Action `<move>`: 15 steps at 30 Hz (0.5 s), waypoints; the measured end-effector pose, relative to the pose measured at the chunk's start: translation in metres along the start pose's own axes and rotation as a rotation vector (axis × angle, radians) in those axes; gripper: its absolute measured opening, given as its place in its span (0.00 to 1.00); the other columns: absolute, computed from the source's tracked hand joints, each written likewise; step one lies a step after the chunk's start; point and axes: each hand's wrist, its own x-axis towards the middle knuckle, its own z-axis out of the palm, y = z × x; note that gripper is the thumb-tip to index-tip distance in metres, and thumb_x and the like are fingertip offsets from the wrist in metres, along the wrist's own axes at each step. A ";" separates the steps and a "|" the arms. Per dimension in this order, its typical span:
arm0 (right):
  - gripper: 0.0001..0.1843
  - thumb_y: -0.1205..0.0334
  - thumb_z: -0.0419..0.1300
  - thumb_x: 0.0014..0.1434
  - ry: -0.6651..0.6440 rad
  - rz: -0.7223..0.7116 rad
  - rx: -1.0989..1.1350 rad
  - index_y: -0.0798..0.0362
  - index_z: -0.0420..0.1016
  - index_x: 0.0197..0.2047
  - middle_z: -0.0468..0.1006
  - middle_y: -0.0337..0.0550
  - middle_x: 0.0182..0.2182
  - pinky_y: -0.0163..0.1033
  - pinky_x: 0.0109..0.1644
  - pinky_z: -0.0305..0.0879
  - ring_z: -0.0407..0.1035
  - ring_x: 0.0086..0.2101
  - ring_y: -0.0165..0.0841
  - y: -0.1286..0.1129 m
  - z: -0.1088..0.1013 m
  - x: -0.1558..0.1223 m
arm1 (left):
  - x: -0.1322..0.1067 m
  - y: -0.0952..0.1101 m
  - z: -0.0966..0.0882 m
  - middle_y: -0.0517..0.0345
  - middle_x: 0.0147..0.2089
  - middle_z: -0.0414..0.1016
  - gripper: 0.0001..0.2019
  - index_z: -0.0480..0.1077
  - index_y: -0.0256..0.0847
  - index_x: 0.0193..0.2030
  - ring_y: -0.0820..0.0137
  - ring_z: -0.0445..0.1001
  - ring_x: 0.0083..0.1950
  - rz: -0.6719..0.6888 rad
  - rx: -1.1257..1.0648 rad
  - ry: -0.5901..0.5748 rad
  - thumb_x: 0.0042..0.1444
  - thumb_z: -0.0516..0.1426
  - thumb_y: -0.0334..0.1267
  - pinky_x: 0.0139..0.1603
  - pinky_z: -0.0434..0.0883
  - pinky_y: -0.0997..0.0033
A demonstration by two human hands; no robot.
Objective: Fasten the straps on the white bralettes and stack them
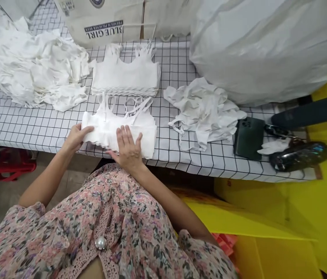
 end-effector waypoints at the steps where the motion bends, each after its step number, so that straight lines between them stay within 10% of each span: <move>1: 0.47 0.41 0.47 0.75 -0.022 -0.007 0.025 0.67 0.48 0.83 0.51 0.68 0.80 0.77 0.78 0.44 0.45 0.80 0.58 -0.007 0.003 0.010 | 0.000 0.006 0.006 0.57 0.33 0.79 0.19 0.75 0.35 0.40 0.74 0.73 0.29 -0.013 -0.058 -0.008 0.42 0.68 0.43 0.26 0.68 0.76; 4: 0.47 0.51 0.52 0.72 -0.070 0.030 0.081 0.65 0.44 0.84 0.49 0.66 0.81 0.79 0.73 0.53 0.46 0.79 0.60 -0.015 0.003 0.033 | -0.002 0.024 0.020 0.58 0.31 0.78 0.17 0.75 0.35 0.41 0.75 0.71 0.26 -0.022 -0.174 -0.016 0.45 0.68 0.39 0.22 0.66 0.77; 7: 0.38 0.66 0.49 0.69 -0.042 0.136 0.105 0.60 0.59 0.80 0.67 0.67 0.73 0.75 0.68 0.64 0.62 0.70 0.60 0.000 -0.005 0.036 | -0.004 0.040 0.027 0.55 0.33 0.80 0.12 0.75 0.35 0.40 0.75 0.73 0.27 -0.013 -0.210 0.006 0.50 0.67 0.35 0.23 0.69 0.76; 10: 0.26 0.70 0.49 0.67 -0.010 0.237 0.069 0.57 0.81 0.61 0.81 0.64 0.56 0.66 0.61 0.71 0.74 0.55 0.56 0.033 -0.021 0.019 | -0.005 0.050 0.026 0.54 0.34 0.81 0.09 0.75 0.36 0.41 0.74 0.75 0.28 -0.008 -0.250 0.013 0.54 0.66 0.34 0.23 0.71 0.76; 15: 0.15 0.65 0.60 0.63 0.007 0.250 0.365 0.49 0.88 0.47 0.87 0.50 0.46 0.55 0.57 0.77 0.80 0.49 0.48 0.098 -0.082 0.009 | 0.010 0.073 0.012 0.54 0.35 0.80 0.11 0.75 0.36 0.41 0.69 0.82 0.35 0.065 -0.193 0.028 0.56 0.69 0.38 0.31 0.79 0.73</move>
